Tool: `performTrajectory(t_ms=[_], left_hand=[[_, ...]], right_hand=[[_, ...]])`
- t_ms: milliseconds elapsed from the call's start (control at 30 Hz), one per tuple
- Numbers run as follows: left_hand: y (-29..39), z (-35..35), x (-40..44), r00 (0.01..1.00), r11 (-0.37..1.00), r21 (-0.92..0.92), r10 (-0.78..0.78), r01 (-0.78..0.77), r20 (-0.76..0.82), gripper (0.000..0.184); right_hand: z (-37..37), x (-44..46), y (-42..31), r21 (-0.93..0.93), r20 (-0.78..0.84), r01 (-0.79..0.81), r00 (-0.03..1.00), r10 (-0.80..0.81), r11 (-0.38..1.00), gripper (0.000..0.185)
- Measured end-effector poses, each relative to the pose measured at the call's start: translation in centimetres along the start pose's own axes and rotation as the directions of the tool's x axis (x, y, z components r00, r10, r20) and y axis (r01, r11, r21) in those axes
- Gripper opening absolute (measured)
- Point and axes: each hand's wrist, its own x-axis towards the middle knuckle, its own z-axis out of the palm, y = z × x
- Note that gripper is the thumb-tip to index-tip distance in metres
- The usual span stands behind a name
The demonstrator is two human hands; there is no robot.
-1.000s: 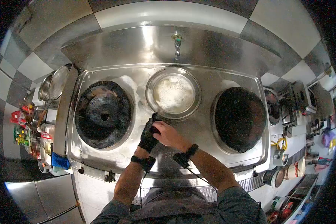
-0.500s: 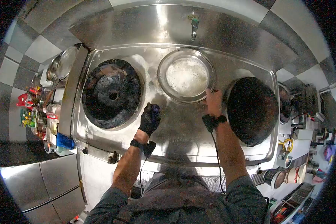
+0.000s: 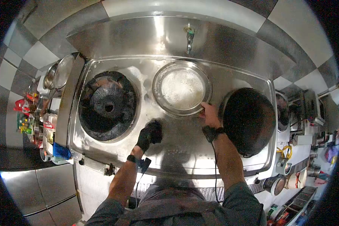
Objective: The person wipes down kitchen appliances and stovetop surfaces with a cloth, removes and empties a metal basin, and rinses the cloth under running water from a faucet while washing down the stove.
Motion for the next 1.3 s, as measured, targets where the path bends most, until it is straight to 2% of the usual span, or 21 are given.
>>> performTrajectory(t_ms=[133,167,233,367,400,433,500,567,667,700,767,867,900,933,967,1033,1067,1100,1167,1233,1300], left_hand=[[-1.4,0.0,0.7,0.986,0.97,-0.176,-0.162,0.168,0.043,0.026],[-2.0,-0.4,1.5,0.98,0.837,0.509,0.153,-0.199,0.131,0.026],[-3.7,-1.7,3.6,0.865,0.179,0.876,0.336,-0.448,0.373,0.027],[-1.2,-0.4,2.1,0.917,0.188,0.913,0.246,-0.362,0.313,0.051],[-2.0,-0.7,2.2,0.938,0.526,0.781,0.253,-0.338,0.236,0.051],[-2.9,-1.0,2.3,0.95,0.673,0.67,0.244,-0.312,0.198,0.051],[-3.6,-1.1,2.2,0.978,0.879,0.43,0.172,-0.206,0.117,0.051],[-4.1,-1.4,2.9,0.99,0.94,0.312,0.118,-0.136,0.077,0.051],[-4.7,-2.0,4.1,0.965,0.79,0.555,0.223,-0.262,0.139,0.052],[-3.8,-1.8,3.5,0.982,0.874,0.45,0.138,-0.182,0.13,0.05],[-4.1,-1.6,2.4,0.989,0.938,0.336,0.037,-0.085,0.144,0.048],[-4.4,-2.0,2.7,0.98,0.947,0.274,0.132,-0.169,0.15,0.05],[-3.9,-1.8,2.4,0.99,0.985,0.169,0.024,-0.047,0.135,0.052],[-3.3,-1.6,2.3,0.99,0.994,0.111,-0.027,0.011,0.136,0.053],[-2.4,-1.3,2.1,0.988,0.996,0.053,-0.077,0.07,0.137,0.054],[-0.3,-0.8,1.6,0.923,0.902,-0.197,-0.367,0.384,0.116,0.049],[-0.3,-0.9,1.6,0.881,0.836,-0.279,-0.458,0.473,0.12,0.048],[-1.9,-1.2,2.1,0.969,0.971,-0.087,-0.213,0.224,0.124,0.04],[-4.0,-1.5,2.2,0.983,0.993,0.103,0.036,-0.056,0.181,0.034],[-1.4,-0.7,0.9,0.986,0.967,-0.21,-0.128,0.148,0.105,0.032],[-0.2,-0.7,-0.1,0.969,0.908,-0.342,-0.207,0.241,0.133,0.032]], right_hand=[[0.7,-1.5,-2.8,0.176,0.077,-0.02,0.997,0.007,0.984,0.028],[0.1,-0.6,-2.1,0.179,0.083,-0.013,0.997,-0.002,0.984,0.028],[-1.1,1.5,-0.8,-0.113,0.234,0.366,0.913,-0.333,0.924,0.029],[1.1,-3.4,-6.2,-0.513,0.346,0.547,0.837,-0.424,0.662,0.032],[1.6,-3.1,-7.2,-0.231,0.2,0.277,0.952,-0.233,0.932,0.027],[2.0,-3.3,-7.8,0.118,0.128,-0.038,0.992,0.022,0.992,0.023],[2.2,-4.0,-8.2,0.072,0.12,0.008,0.993,-0.017,0.997,0.022],[2.7,-4.7,-9.3,0.028,0.122,0.063,0.99,-0.066,0.998,0.022],[3.1,-4.7,-10.7,0.086,0.106,0.007,0.994,-0.016,0.996,0.021],[1.9,-3.3,-10.5,-0.309,0.195,0.309,0.946,-0.258,0.9,0.024],[-1.1,0.3,-9.7,-0.612,0.353,0.54,0.84,-0.412,0.578,0.038],[0.2,1.9,-12.4,-0.614,0.493,0.727,0.658,-0.569,0.309,0.028],[1.2,1.2,-13.5,-0.603,0.533,0.771,0.579,-0.616,0.203,0.022],[2.5,0.7,-14.5,-0.372,0.226,0.477,0.879,-0.421,0.797,0.022],[3.1,0.4,-15.3,0.088,0.074,-0.017,0.997,0.011,0.996,0.021],[2.7,-0.8,-15.4,0.079,0.08,-0.017,0.997,0.011,0.997,0.022],[2.7,-0.2,-15.3,0.077,0.081,0.006,0.997,-0.012,0.997,0.024],[2.4,0.7,-15.0,0.065,0.083,0.041,0.995,-0.047,0.997,0.025],[1.5,4.3,-13.8,-0.077,0.116,0.273,0.958,-0.264,0.959,0.028],[-2.2,16.0,-9.8,-0.218,0.237,0.692,0.722,-0.651,0.688,0.031],[-0.5,11.2,-12.4,-0.2,0.243,0.775,0.632,-0.736,0.599,0.033]])
